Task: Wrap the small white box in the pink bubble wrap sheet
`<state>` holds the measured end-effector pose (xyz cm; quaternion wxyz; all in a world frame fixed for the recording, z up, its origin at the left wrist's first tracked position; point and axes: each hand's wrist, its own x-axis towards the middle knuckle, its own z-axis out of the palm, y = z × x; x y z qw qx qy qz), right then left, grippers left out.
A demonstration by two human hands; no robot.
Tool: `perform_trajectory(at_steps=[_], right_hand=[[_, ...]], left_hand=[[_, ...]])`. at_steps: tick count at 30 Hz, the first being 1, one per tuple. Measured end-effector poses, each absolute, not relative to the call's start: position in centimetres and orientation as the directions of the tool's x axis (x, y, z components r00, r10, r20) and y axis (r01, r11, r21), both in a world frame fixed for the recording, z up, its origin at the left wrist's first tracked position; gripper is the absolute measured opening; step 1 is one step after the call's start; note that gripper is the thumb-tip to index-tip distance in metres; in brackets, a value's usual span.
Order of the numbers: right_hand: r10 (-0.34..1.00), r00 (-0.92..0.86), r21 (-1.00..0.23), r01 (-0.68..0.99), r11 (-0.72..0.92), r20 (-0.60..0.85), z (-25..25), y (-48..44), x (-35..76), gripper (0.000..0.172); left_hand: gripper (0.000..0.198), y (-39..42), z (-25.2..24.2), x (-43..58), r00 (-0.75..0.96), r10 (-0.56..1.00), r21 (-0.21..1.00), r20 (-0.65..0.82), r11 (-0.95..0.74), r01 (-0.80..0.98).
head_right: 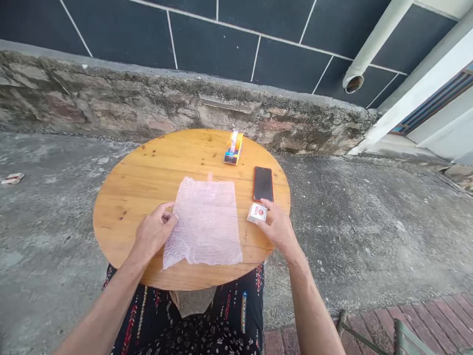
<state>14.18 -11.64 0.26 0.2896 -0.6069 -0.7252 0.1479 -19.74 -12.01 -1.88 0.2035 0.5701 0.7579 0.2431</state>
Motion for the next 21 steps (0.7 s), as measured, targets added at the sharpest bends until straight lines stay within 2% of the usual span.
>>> perform_trajectory(at_steps=[4, 7, 11, 13, 18, 21], right_hand=[[0.964, -0.126, -0.541, 0.807, 0.236, 0.233, -0.1, -11.9, 15.0, 0.052], [0.929, -0.173, -0.482, 0.815, 0.321, 0.326, 0.3, -12.5, 14.7, 0.052], [0.852, -0.11, -0.462, 0.801, 0.381, 0.512, 0.8, -14.3, 12.7, 0.033], [0.833, -0.135, -0.466, 0.776, 0.426, 0.536, 0.5, -15.4, 10.8, 0.025], [0.833, -0.413, -0.468, 0.692, 0.55, 0.369, -1.1, -17.4, 5.7, 0.026], [0.824, -0.505, -0.432, 0.703, 0.565, 0.256, -1.7, -17.6, 4.0, 0.028]], left_hand=[[0.031, -12.1, -1.9, -19.6, -0.281, 0.959, 0.597, -0.025, 0.24, 0.765], [0.031, -12.1, -2.0, -19.6, -0.276, 0.961, 0.615, -0.018, 0.229, 0.754], [0.03, -11.8, -2.1, -20.0, -0.235, 0.972, 0.646, 0.01, 0.173, 0.744], [0.031, -11.5, -2.2, -20.1, -0.223, 0.974, 0.632, 0.03, 0.154, 0.76], [0.035, -11.6, -1.8, -19.7, -0.231, 0.968, 0.476, 0.101, 0.157, 0.866], [0.036, -11.7, -1.5, -19.6, -0.219, 0.968, 0.42, 0.125, 0.148, 0.895]])
